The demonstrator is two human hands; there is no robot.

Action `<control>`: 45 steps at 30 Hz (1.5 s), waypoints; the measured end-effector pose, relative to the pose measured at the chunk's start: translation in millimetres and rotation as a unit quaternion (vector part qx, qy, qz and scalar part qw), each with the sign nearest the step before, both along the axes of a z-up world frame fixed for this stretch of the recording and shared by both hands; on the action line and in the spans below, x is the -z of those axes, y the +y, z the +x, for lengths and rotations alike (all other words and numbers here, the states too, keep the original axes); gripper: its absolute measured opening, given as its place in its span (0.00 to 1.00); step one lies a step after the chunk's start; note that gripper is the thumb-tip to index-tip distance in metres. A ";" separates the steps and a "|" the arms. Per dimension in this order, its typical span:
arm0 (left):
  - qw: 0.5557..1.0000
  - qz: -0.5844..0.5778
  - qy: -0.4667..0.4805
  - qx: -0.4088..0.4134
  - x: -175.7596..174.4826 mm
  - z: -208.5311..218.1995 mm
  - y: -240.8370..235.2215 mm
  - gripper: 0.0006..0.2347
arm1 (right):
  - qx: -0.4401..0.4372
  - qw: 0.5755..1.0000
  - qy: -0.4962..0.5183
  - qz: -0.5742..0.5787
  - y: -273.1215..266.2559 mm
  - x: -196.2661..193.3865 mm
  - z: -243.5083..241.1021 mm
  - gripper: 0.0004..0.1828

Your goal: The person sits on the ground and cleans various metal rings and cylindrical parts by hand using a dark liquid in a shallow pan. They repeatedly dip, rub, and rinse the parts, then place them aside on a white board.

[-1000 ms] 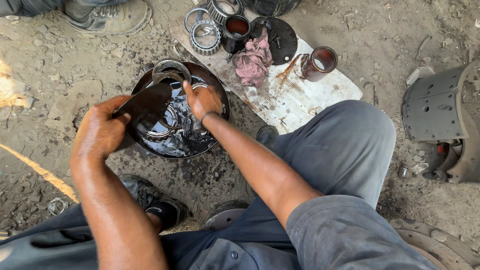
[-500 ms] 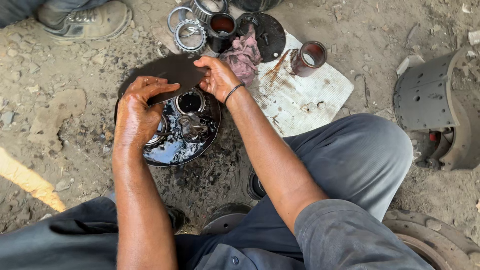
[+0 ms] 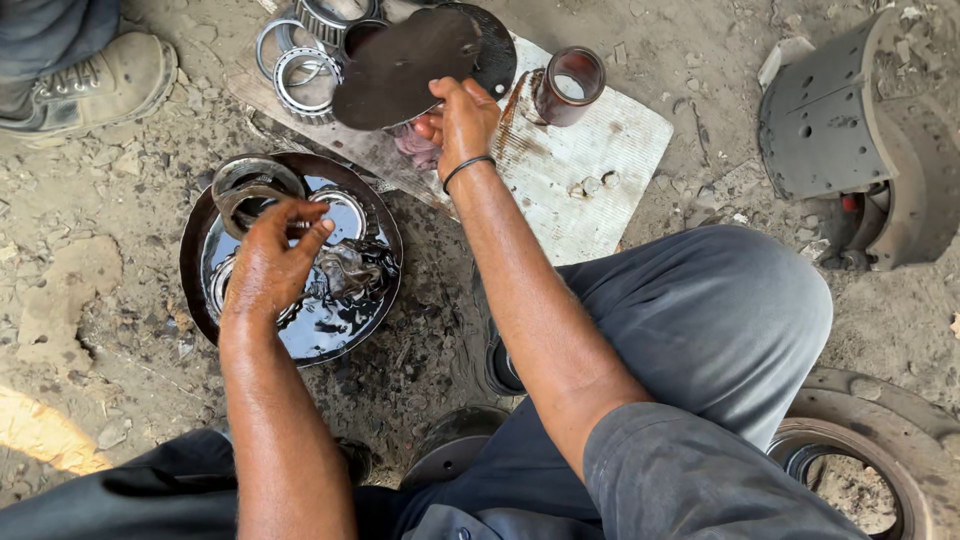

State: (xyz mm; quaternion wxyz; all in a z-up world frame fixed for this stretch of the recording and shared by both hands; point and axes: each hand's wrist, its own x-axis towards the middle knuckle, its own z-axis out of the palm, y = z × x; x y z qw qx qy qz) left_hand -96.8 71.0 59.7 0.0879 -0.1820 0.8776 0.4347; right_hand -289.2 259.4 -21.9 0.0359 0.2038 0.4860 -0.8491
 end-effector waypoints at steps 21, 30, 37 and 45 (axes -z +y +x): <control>0.988 -0.034 -0.146 -0.030 26.8 -5.5 -7.4 0.17 | 0.259 0.959 -0.038 -0.109 57.0 33.6 -63.9 0.06; 0.984 -0.015 -0.176 -0.022 44.0 -6.2 -3.2 0.18 | 0.463 0.883 -0.020 -0.073 188.6 91.5 -88.0 0.38; 0.983 -0.013 -0.184 -0.006 54.5 -13.4 1.3 0.19 | 0.556 0.817 -0.150 -0.033 265.4 143.2 -60.0 0.34; 0.975 -0.007 -0.223 -0.009 54.3 -9.6 8.8 0.18 | 0.504 0.846 -0.167 -0.057 269.6 177.5 -54.5 0.31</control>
